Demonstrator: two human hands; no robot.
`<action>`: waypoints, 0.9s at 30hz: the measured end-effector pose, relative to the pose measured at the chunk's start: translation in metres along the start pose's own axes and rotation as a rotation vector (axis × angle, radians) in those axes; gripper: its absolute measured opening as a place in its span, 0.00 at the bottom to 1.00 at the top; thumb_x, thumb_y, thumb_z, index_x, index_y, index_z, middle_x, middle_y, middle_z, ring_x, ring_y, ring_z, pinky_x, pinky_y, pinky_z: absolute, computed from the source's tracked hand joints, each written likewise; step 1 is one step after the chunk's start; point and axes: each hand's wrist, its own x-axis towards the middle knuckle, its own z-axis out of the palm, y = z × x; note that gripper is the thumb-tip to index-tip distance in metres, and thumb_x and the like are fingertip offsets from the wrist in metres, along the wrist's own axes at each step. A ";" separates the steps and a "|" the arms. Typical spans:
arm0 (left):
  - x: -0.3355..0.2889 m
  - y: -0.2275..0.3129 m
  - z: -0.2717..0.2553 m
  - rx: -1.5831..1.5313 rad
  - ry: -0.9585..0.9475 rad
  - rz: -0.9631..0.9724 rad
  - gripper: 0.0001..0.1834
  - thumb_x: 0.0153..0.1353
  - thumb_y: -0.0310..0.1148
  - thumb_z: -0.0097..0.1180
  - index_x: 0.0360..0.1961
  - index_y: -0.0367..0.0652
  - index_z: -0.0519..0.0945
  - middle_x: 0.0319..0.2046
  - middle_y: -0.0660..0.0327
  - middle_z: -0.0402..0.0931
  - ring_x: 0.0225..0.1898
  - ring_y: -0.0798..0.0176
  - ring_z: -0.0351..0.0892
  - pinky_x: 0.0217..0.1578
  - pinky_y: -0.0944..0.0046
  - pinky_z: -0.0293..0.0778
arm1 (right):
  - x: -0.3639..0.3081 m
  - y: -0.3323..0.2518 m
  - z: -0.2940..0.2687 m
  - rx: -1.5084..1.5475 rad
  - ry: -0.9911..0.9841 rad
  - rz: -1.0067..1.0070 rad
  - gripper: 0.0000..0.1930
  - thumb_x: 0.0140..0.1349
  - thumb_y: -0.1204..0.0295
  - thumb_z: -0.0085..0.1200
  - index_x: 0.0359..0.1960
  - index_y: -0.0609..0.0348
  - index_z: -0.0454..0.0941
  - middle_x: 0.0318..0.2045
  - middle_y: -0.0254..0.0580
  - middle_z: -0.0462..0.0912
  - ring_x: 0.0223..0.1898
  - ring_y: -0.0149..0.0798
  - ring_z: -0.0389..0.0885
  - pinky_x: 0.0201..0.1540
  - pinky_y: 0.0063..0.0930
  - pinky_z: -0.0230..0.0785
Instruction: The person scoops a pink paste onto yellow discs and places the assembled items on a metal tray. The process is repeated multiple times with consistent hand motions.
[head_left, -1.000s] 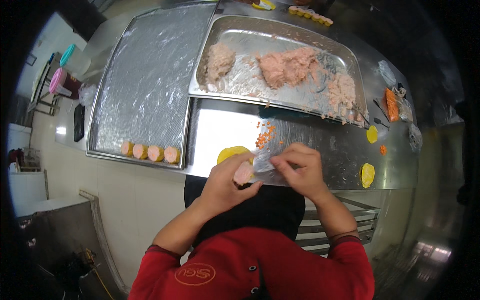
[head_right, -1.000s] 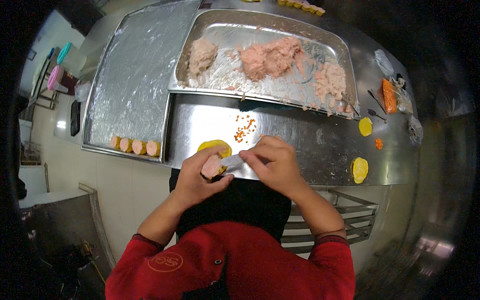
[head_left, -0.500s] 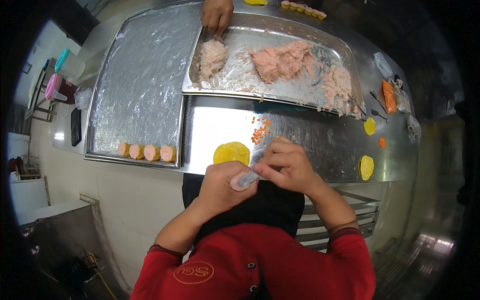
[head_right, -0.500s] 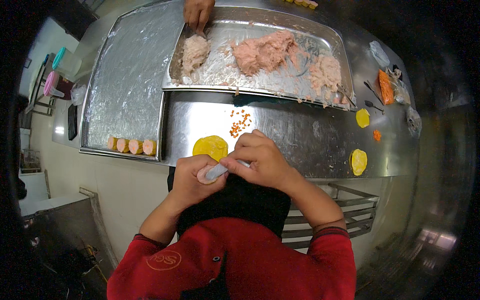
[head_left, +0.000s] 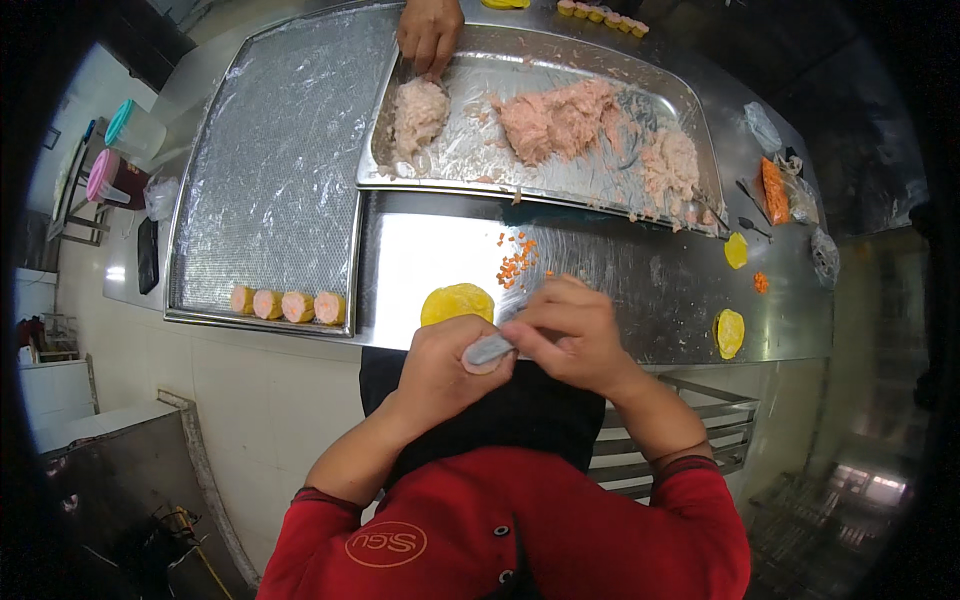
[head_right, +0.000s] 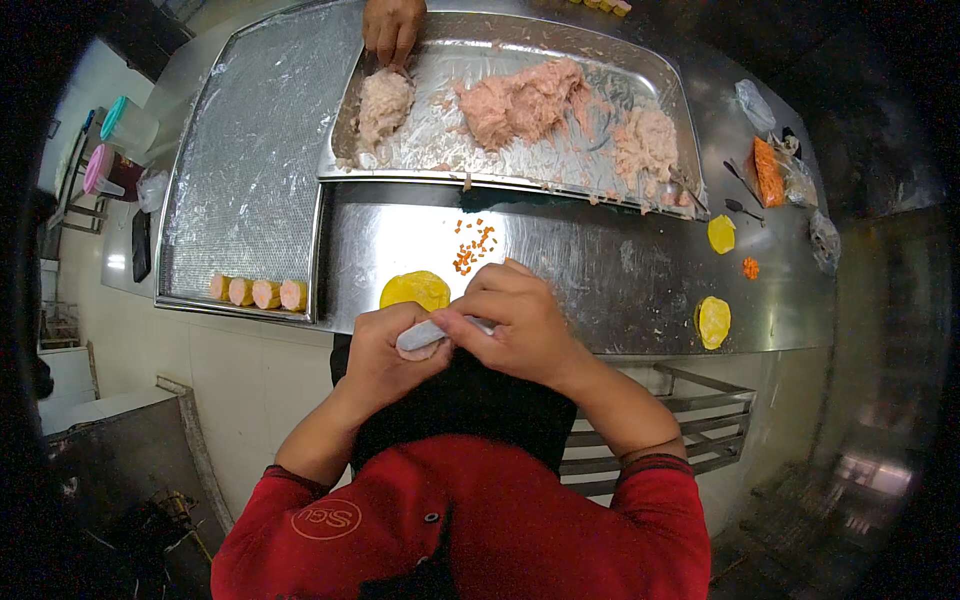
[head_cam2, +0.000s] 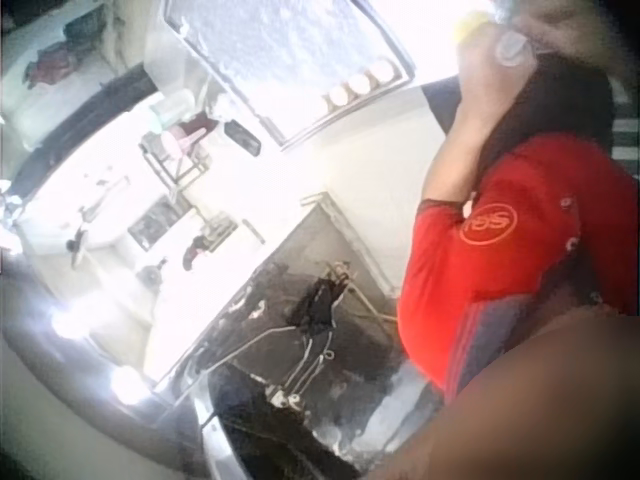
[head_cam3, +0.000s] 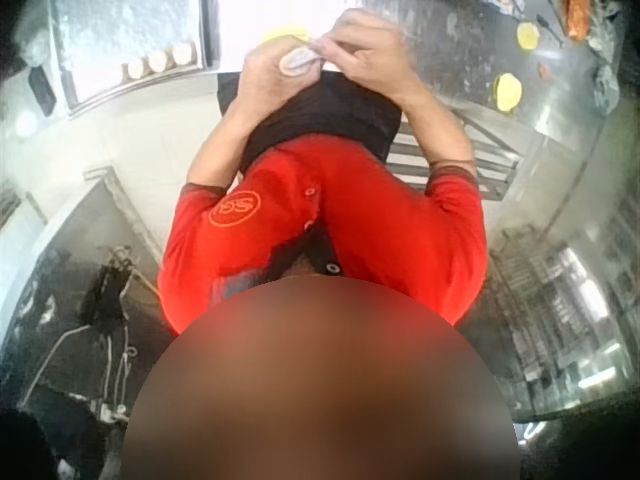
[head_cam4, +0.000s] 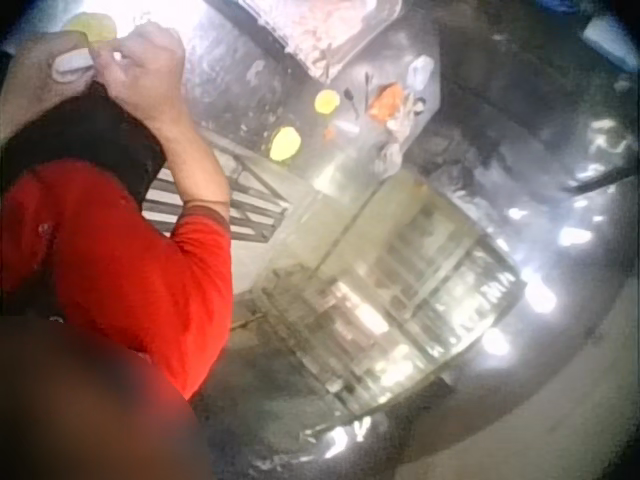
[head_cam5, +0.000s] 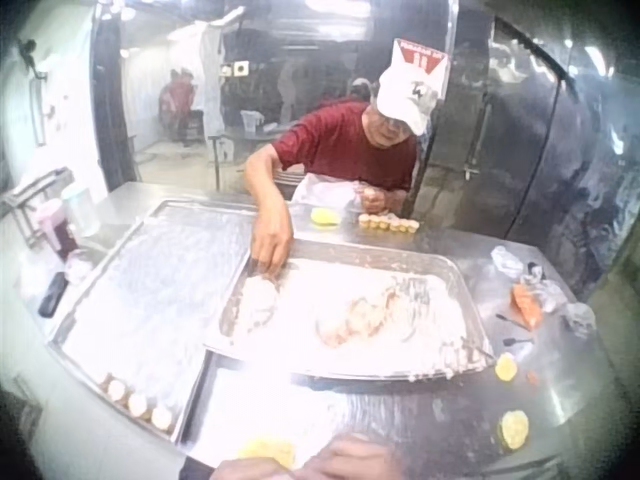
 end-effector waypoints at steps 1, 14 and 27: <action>0.000 0.000 0.000 0.032 -0.009 0.015 0.11 0.52 0.28 0.75 0.32 0.40 0.84 0.28 0.55 0.86 0.31 0.59 0.89 0.34 0.62 0.80 | 0.000 0.001 0.001 -0.011 -0.015 0.017 0.03 0.57 0.75 0.70 0.31 0.60 0.89 0.26 0.40 0.83 0.29 0.40 0.80 0.34 0.34 0.71; 0.004 -0.006 -0.002 -0.209 -0.038 0.079 0.21 0.48 0.22 0.75 0.43 0.42 0.81 0.40 0.53 0.84 0.40 0.46 0.86 0.39 0.55 0.80 | -0.003 0.006 -0.025 0.040 -0.096 0.038 0.06 0.58 0.70 0.71 0.29 0.57 0.89 0.27 0.38 0.84 0.28 0.39 0.80 0.35 0.33 0.67; -0.003 -0.004 0.000 -0.082 -0.001 -0.036 0.11 0.52 0.29 0.77 0.31 0.40 0.84 0.26 0.56 0.85 0.27 0.60 0.86 0.31 0.62 0.79 | 0.004 0.005 0.003 -0.046 -0.056 -0.061 0.07 0.56 0.69 0.73 0.27 0.56 0.88 0.24 0.38 0.81 0.26 0.42 0.77 0.33 0.36 0.66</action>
